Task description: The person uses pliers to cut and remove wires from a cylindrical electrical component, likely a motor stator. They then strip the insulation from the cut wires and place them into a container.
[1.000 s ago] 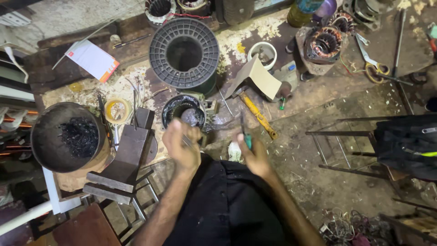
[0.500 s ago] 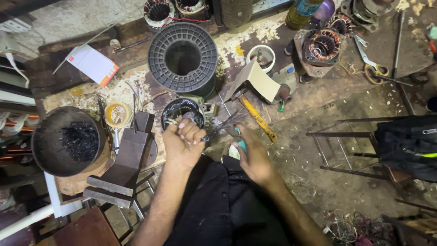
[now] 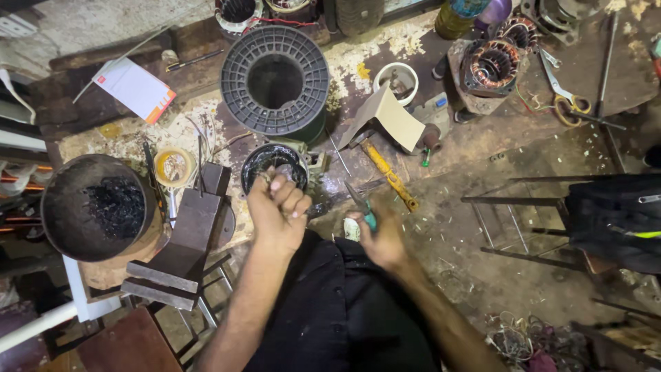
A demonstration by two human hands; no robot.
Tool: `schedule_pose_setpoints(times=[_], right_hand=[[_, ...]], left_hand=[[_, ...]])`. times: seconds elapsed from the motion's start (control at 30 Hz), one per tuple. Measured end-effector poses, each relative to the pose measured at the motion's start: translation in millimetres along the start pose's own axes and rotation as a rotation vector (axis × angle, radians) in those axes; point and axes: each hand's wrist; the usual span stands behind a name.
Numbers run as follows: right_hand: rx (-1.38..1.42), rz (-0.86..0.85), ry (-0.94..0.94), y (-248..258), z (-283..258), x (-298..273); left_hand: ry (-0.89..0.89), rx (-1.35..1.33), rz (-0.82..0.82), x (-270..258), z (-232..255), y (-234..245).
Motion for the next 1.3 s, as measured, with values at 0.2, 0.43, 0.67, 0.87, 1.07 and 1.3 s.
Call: schedule_pose_setpoints(times=[0.2, 0.43, 0.67, 0.87, 1.07, 1.3], right_hand=[[0.04, -0.07, -0.027, -20.2, 18.1, -5.4], [0.104, -0.145, -0.372, -22.7, 96.2, 7.4], [-0.02, -0.133, 0.067, -30.0, 102.0, 66.3], [0.389, -0.417, -0.051, 30.2, -37.5, 62.6], [0.535, -0.388, 0.112, 23.2, -143.6, 26.2], [0.54, -0.343, 0.147, -11.6, -182.4, 5.4]], left_hand=[[-0.213, 0.102, 0.123, -7.1, -1.2, 10.8], [-0.291, -0.013, 0.125, -19.5, 40.2, 38.7], [-0.196, -0.312, 0.008, -32.2, 43.1, 60.3], [-0.07, -0.4, -0.047, -30.4, 35.6, 62.1], [0.112, -0.419, -0.108, -12.9, 7.6, 64.5], [0.237, -0.399, -0.118, -38.3, 23.0, 74.7]])
Point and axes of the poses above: each hand's wrist, its own x-axis towards the middle knuckle, its own y-axis out of the back of the hand, z = x × y, and after that the axes turned 11 degrees about -z, right-handed
